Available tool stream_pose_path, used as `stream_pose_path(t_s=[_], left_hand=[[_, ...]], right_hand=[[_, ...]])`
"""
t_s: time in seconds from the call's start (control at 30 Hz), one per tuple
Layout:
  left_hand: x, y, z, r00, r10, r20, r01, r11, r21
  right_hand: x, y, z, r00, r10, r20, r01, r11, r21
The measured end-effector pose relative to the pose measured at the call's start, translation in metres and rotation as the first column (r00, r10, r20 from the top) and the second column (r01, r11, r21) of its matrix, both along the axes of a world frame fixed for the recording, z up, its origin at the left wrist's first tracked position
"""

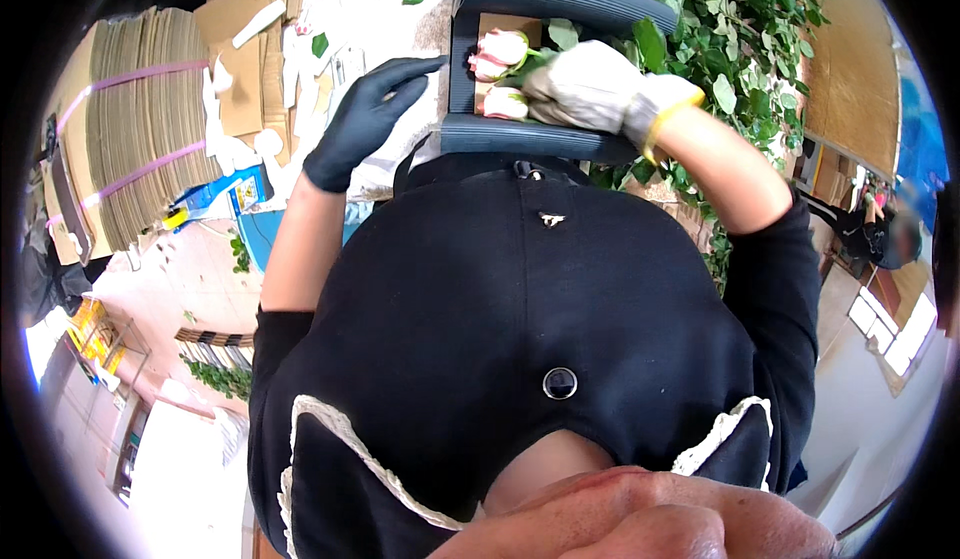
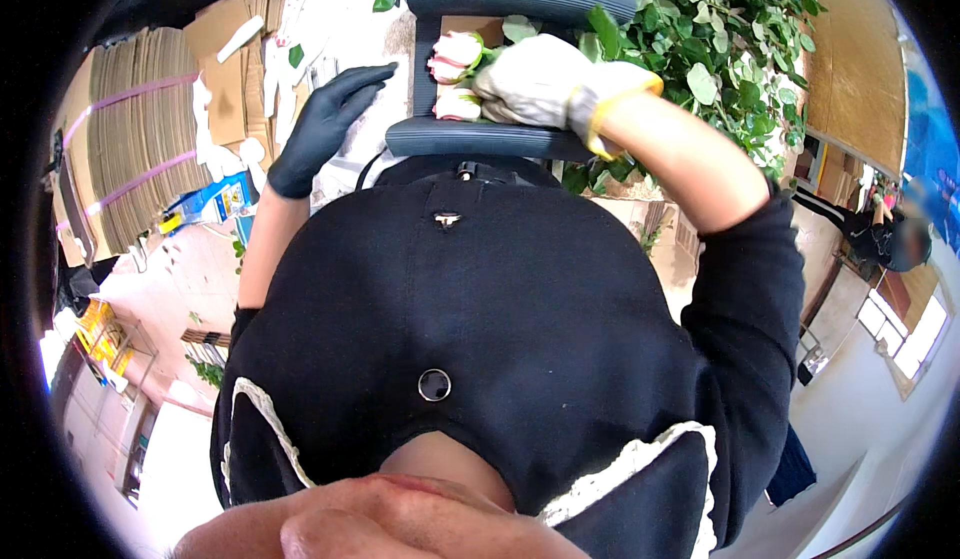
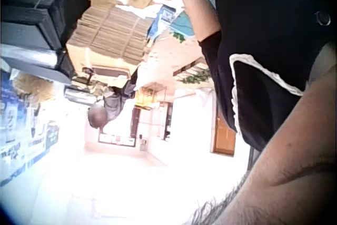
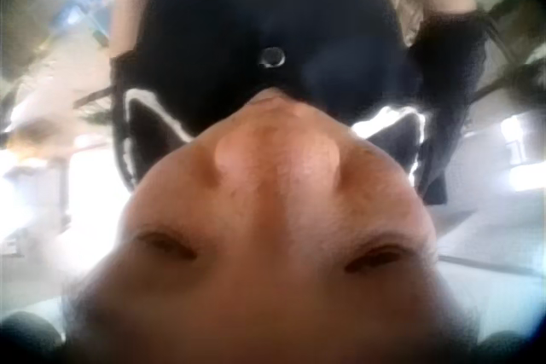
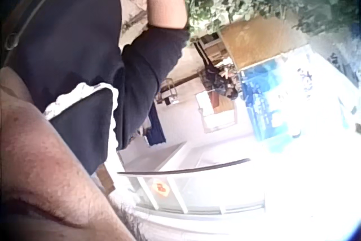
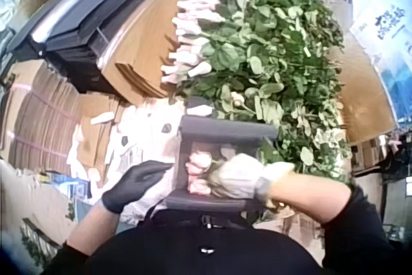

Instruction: The person arranges pink roses and green foliage into a black rectangular box. They place the flowers and leaves one by one, adjusting their positions to fit within the container. The person handles the flowers and leaves with gloved hands, ensuring they are neatly packed.

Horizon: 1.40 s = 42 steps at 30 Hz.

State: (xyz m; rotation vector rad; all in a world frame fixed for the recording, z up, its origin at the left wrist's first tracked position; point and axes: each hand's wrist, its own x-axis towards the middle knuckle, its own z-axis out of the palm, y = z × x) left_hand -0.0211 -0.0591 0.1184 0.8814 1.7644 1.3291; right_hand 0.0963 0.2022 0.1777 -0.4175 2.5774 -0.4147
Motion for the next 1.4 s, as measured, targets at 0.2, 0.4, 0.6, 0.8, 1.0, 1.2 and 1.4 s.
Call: stream_pose_path(t_s=[0.2,0.4,0.6,0.8,1.0,1.2,1.4], left_hand=[[-0.009,0.032,-0.029,0.987,-0.148,-0.057,0.149,0.989,0.008],[-0.004,0.060,-0.057,0.910,-0.142,-0.390,0.199,0.974,0.110],[0.018,0.056,-0.073,0.869,-0.116,-0.481,0.144,0.989,0.022],[0.014,0.061,-0.069,0.806,-0.160,-0.570,0.208,0.978,0.019],[0.015,0.063,-0.063,0.789,-0.117,-0.603,0.207,0.975,0.082],[0.013,0.061,-0.068,0.921,-0.205,-0.331,0.233,0.971,0.048],[0.019,0.057,-0.063,0.802,-0.171,-0.573,0.164,0.984,-0.065]], right_hand=[[-0.001,-0.004,-0.045,1.000,0.001,0.001,-0.001,1.000,-0.030],[-0.003,0.000,-0.043,0.979,-0.004,0.204,0.040,0.984,-0.172],[-0.007,0.030,-0.014,0.931,-0.076,0.358,0.249,0.848,-0.467],[-0.020,0.006,-0.041,0.904,-0.403,-0.143,0.406,0.914,-0.009],[-0.012,0.019,-0.036,0.826,-0.457,-0.330,0.449,0.887,-0.104],[-0.012,0.013,-0.032,0.865,-0.437,-0.246,0.405,0.898,-0.171],[0.004,0.013,-0.083,0.854,-0.411,-0.318,0.323,0.900,-0.294]])
